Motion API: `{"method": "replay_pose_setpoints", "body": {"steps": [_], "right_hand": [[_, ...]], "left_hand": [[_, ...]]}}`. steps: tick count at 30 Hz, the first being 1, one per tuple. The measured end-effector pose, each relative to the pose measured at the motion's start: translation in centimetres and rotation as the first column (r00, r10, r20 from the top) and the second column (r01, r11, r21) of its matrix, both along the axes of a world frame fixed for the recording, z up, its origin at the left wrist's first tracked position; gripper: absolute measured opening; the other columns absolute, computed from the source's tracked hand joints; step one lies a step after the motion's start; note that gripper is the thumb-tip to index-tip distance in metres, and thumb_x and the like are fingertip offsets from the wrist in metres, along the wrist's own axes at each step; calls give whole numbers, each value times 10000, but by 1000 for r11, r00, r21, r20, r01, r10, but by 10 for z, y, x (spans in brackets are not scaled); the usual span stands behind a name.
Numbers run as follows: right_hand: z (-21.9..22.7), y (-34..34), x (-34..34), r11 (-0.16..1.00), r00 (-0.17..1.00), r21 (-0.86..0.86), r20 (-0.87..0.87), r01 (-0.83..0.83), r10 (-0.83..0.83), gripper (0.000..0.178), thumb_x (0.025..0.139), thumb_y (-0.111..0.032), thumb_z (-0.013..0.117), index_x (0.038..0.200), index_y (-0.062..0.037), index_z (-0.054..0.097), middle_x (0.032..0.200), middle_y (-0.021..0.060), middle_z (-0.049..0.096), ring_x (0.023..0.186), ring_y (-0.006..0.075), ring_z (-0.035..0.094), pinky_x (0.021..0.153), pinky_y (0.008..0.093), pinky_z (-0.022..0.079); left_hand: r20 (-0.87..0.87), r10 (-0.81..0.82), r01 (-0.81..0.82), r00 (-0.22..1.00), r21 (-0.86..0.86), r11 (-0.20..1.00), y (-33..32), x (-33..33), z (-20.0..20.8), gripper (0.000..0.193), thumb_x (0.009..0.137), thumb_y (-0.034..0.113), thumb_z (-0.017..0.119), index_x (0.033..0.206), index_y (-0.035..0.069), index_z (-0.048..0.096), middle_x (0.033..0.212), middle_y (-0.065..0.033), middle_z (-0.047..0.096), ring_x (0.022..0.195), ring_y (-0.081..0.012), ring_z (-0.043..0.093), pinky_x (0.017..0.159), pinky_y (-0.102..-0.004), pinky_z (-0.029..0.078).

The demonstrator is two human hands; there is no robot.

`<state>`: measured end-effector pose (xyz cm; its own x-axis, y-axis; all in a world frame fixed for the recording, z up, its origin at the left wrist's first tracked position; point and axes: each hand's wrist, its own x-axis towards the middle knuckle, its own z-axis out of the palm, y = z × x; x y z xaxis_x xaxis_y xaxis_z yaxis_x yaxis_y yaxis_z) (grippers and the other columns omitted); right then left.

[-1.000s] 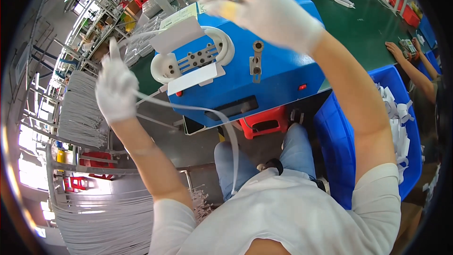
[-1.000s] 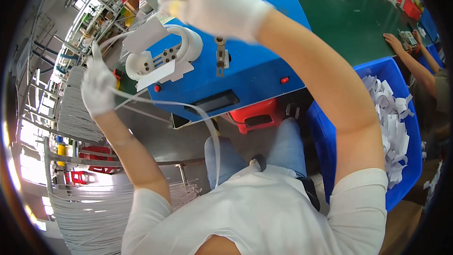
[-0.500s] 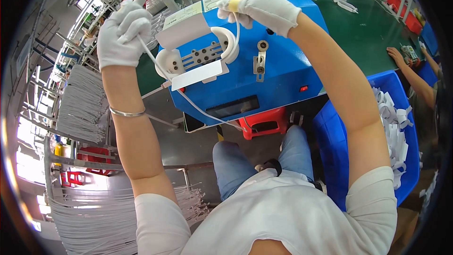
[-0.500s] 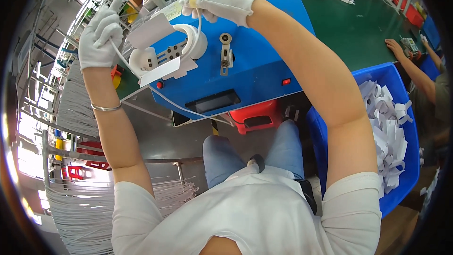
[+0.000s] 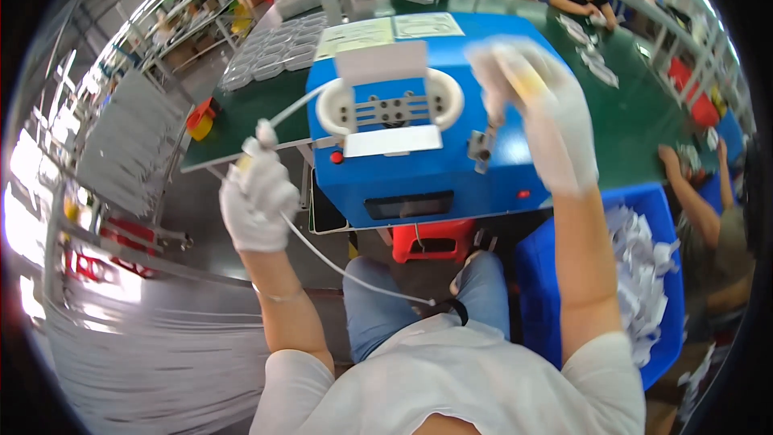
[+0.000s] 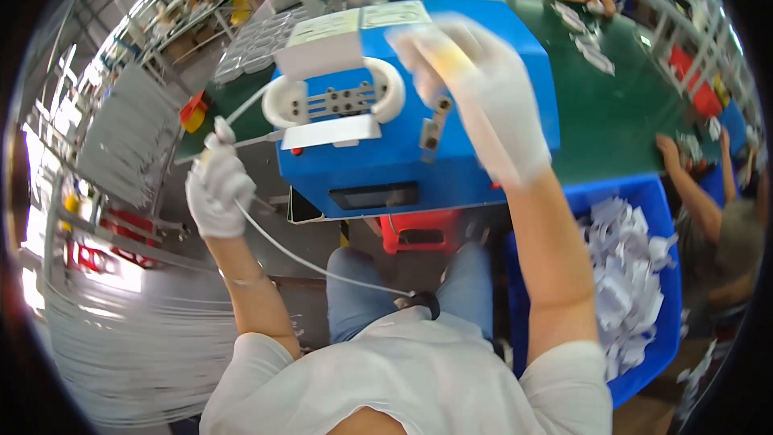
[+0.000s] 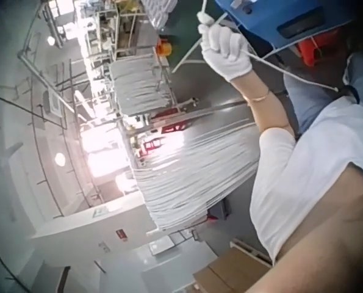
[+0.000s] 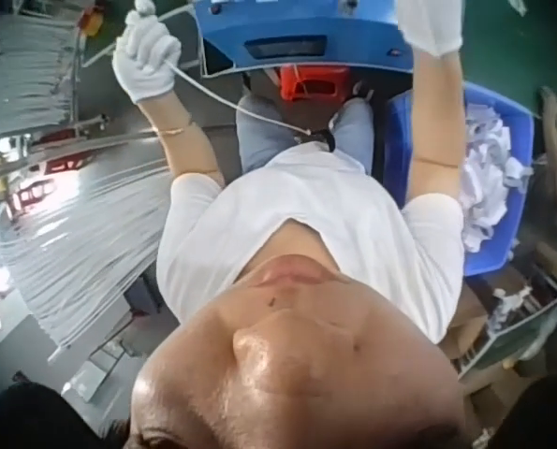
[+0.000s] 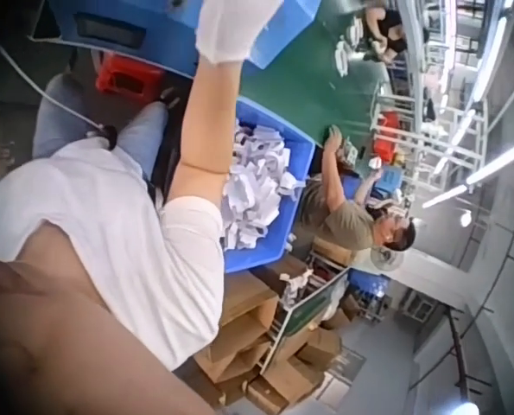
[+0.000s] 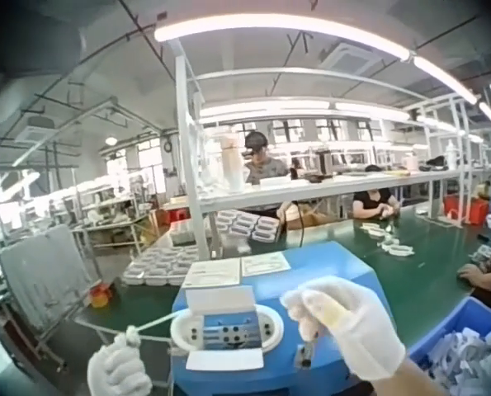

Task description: Assembling and testing bundles of white cables at a factory workstation.

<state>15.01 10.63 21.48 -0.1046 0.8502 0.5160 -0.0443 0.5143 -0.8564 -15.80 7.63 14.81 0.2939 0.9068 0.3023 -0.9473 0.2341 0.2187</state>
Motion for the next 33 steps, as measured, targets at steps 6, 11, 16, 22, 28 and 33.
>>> {"method": "replay_pose_setpoints", "body": {"steps": [6, 11, 16, 22, 28, 33], "right_hand": [[-79, -73, -4, 975, 989, -219, 147, 28, 5, 332, 938, -278, 544, 851, 33, 622, 754, 77, 581, 587, 109, 530, 540, 234, 428], [-122, -83, -23, 863, 910, -472, 250, -183, 330, 365, 948, -292, 545, 1079, 41, 621, 1001, 104, 645, 829, 138, 594, 734, 267, 473], [-165, -98, -13, 578, 831, -641, -181, -505, 525, 420, 970, -327, 482, 1120, 46, 602, 882, 87, 613, 719, 128, 564, 642, 259, 457], [-61, -57, 71, 958, 719, -129, 688, 257, -101, 246, 923, -183, 538, 778, -25, 657, 691, 2, 585, 562, 46, 481, 507, 198, 360], [5, 23, 98, 868, 557, 62, 743, 493, -370, 200, 864, -239, 610, 801, -57, 663, 578, -35, 472, 442, 29, 416, 395, 197, 303], [31, 94, 97, 891, 414, 383, 790, 242, -452, 246, 851, -310, 648, 842, -68, 691, 631, -12, 516, 484, 51, 434, 427, 211, 359]], "left_hand": [[-67, 109, -109, 992, 12, 994, -27, 50, -28, 284, 1016, 174, 333, 1056, -46, 509, 527, 41, 375, 355, -48, 293, 311, -196, 270], [-157, 99, -108, 983, -45, 993, -35, 74, -37, 275, 1018, 217, 343, 1016, 18, 532, 533, 47, 387, 366, -42, 315, 339, -197, 273], [-527, 163, -170, 834, 35, 985, -26, 126, -41, 242, 986, 238, 451, 1007, 22, 559, 734, -67, 601, 614, -179, 610, 554, -298, 502], [-794, 587, 828, -158, 217, 516, -22, 72, 1, 374, 895, 374, 518, 1100, 78, 621, 957, -154, 663, 896, -320, 634, 796, -389, 488], [-517, 850, 540, -97, 690, 481, 8, 31, 94, 168, 862, 168, 656, 951, 29, 684, 866, -75, 689, 730, -134, 649, 662, -260, 518], [-442, 809, 418, -387, 698, 581, 49, 52, 154, 159, 886, 144, 609, 993, 56, 687, 855, -11, 674, 697, -63, 582, 610, -214, 501]]}}
